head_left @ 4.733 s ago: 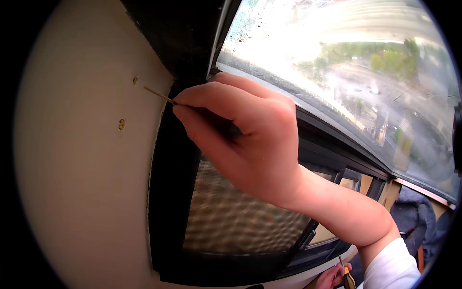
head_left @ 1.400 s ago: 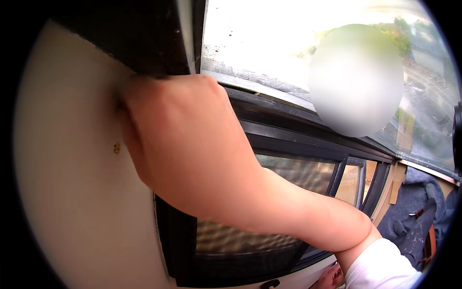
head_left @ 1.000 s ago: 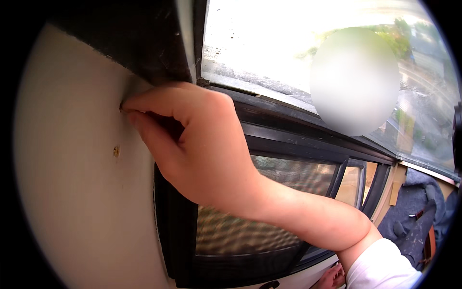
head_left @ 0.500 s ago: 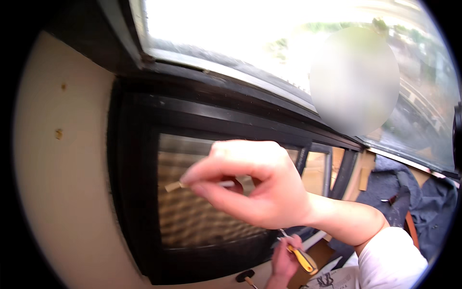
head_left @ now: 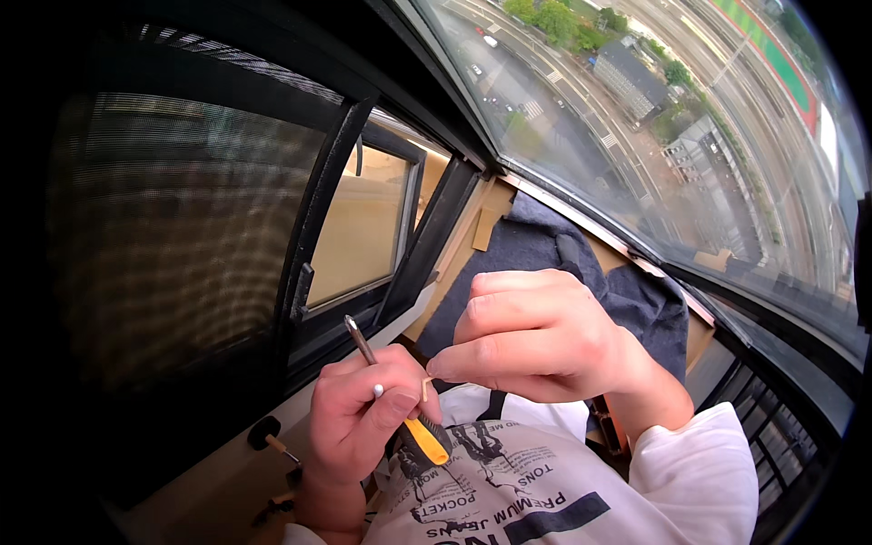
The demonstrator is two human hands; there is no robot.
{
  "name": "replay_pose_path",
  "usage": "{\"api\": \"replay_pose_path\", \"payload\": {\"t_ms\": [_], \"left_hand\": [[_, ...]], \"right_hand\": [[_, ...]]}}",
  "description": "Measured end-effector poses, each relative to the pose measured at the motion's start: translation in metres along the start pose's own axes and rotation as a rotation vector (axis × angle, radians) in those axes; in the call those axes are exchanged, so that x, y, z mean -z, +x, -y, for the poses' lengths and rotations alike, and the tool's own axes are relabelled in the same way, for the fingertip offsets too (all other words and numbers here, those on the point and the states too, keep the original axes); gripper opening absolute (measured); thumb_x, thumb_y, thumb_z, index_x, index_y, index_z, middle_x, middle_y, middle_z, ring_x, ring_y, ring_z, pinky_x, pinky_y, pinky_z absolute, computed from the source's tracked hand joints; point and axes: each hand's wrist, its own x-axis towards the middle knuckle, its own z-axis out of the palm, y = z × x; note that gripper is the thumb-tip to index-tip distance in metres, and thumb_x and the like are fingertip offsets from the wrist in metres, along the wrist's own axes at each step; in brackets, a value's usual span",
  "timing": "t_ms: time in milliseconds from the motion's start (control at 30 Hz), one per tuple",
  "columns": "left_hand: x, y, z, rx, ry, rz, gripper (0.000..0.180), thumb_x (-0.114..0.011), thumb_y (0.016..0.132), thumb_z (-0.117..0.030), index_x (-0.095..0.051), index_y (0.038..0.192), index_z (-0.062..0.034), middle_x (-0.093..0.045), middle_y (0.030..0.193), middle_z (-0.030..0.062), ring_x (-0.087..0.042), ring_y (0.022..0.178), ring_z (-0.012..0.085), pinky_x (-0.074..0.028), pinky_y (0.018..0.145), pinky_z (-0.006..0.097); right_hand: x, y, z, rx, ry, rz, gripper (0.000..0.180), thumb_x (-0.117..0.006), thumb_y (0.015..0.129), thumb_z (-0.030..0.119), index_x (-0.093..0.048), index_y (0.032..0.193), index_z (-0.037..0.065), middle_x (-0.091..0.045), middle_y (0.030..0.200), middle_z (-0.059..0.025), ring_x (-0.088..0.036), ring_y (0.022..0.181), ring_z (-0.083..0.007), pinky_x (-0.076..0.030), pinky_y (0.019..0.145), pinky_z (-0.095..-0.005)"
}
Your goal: The person uses a screwdriver to remove a metal window latch from the frame, then inserts wall plugs into the holes. They proceed to reattach the latch using screws and a wooden block for support, tightening the hardware securely.
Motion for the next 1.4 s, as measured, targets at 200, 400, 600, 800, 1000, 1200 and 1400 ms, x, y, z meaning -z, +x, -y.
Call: {"api": "replay_pose_path", "payload": {"t_ms": [200, 400, 600, 800, 1000, 1200, 1400], "left_hand": [[-0.007, -0.003, 0.010, -0.020, -0.024, -0.051, 0.020, -0.069, 0.095, -0.014, -0.074, 0.087, 0.0038, -0.068, 0.078, 0.0091, -0.060, 0.067, 0.0143, -0.045, 0.061, 0.026], [-0.008, -0.010, 0.014, -0.167, 0.244, -0.227, 0.014, -0.075, 0.089, -0.010, -0.075, 0.091, 0.0042, -0.067, 0.074, 0.0091, -0.060, 0.060, 0.0161, -0.043, 0.055, 0.027], [-0.006, -0.013, 0.007, -0.186, 0.353, -0.228, 0.013, -0.077, 0.086, -0.009, -0.075, 0.092, 0.0031, -0.063, 0.066, 0.0094, -0.059, 0.054, 0.0182, -0.041, 0.050, 0.028], [-0.004, -0.012, 0.002, -0.212, 0.363, -0.359, 0.016, -0.080, 0.081, -0.008, -0.077, 0.094, 0.0019, -0.064, 0.065, 0.0068, -0.058, 0.054, 0.0147, -0.041, 0.050, 0.028], [-0.012, -0.012, -0.012, -0.160, 0.455, -0.493, 0.024, -0.081, 0.079, -0.007, -0.078, 0.102, -0.0015, -0.060, 0.062, 0.0026, -0.052, 0.050, 0.0118, -0.038, 0.049, 0.026], [-0.013, -0.006, -0.004, -0.373, 0.554, -0.453, 0.017, -0.081, 0.077, -0.004, -0.078, 0.093, -0.0058, -0.063, 0.062, 0.0016, -0.054, 0.049, 0.0146, -0.040, 0.048, 0.026], [-0.015, -0.004, -0.007, -0.392, 0.715, -0.422, 0.013, -0.079, 0.076, -0.002, -0.077, 0.088, -0.0068, -0.064, 0.062, 0.0006, -0.055, 0.048, 0.0138, -0.039, 0.047, 0.025]], "right_hand": [[-0.001, 0.003, 0.006, 0.088, -0.106, -0.071, 0.017, -0.075, 0.077, 0.007, -0.076, 0.091, -0.001, -0.062, 0.075, -0.0053, -0.056, 0.061, -0.0188, -0.045, 0.052, -0.0305], [-0.016, 0.004, 0.005, 0.067, -0.034, -0.155, 0.021, -0.078, 0.074, 0.007, -0.071, 0.094, 0.001, -0.052, 0.074, -0.0052, -0.049, 0.060, -0.0218, -0.040, 0.050, -0.0336], [-0.029, 0.006, 0.007, 0.016, 0.062, -0.205, 0.021, -0.079, 0.075, 0.003, -0.070, 0.094, 0.000, -0.056, 0.077, -0.0069, -0.051, 0.061, -0.0230, -0.041, 0.052, -0.0342], [-0.034, 0.009, 0.009, -0.003, 0.108, -0.237, 0.023, -0.079, 0.075, 0.002, -0.070, 0.095, -0.002, -0.062, 0.082, -0.0092, -0.057, 0.064, -0.0245, -0.044, 0.054, -0.0347], [-0.028, 0.009, 0.013, -0.027, 0.107, -0.216, 0.021, -0.079, 0.077, 0.001, -0.070, 0.095, -0.003, -0.066, 0.086, -0.0100, -0.059, 0.067, -0.0249, -0.046, 0.056, -0.0351], [-0.022, 0.006, 0.014, -0.004, 0.072, -0.202, 0.021, -0.079, 0.078, 0.003, -0.069, 0.095, -0.002, -0.062, 0.079, -0.0073, -0.057, 0.063, -0.0230, -0.045, 0.053, -0.0346], [-0.009, 0.002, 0.014, 0.115, -0.233, -0.125, 0.028, -0.077, 0.070, 0.007, -0.068, 0.094, -0.003, -0.053, 0.071, -0.0044, -0.052, 0.057, -0.0190, -0.040, 0.046, -0.0322]]}}
